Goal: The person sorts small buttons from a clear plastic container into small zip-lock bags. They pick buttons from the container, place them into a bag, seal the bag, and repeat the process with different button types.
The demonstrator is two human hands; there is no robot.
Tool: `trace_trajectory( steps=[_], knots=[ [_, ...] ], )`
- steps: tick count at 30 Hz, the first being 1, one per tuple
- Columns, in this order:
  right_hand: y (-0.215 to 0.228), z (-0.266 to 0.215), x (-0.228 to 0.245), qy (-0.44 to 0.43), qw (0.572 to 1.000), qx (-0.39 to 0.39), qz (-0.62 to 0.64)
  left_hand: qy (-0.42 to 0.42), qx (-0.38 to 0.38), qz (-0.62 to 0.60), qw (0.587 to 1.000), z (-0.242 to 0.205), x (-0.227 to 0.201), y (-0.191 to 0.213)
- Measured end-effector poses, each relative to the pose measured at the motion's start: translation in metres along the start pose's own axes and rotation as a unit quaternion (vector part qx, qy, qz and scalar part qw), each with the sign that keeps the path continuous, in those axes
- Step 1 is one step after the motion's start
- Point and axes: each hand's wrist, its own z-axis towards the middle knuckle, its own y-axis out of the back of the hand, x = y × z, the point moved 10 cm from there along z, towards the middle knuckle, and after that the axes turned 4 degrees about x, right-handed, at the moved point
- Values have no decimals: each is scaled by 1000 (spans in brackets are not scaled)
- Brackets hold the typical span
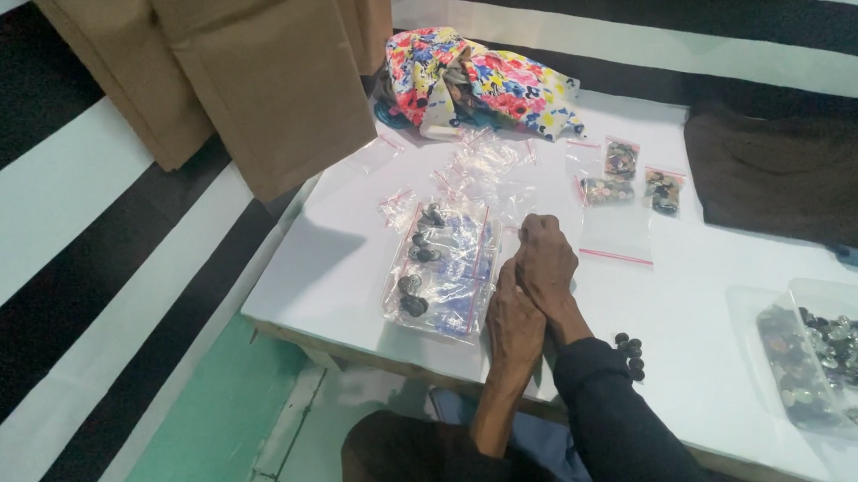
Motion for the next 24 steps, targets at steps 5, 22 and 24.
trace_trajectory(
  steps=[5,22,24],
  knots=[
    [9,-5,4,-25,1000,10,16,1,0,5,1000,3,13,-6],
    [129,-60,1,-100,840,-170,506,30,49,-68,996,-3,4,-12],
    [139,-81,-6,-168,806,-115,556,-5,64,-130,989,-6,-6,-17]
  ],
)
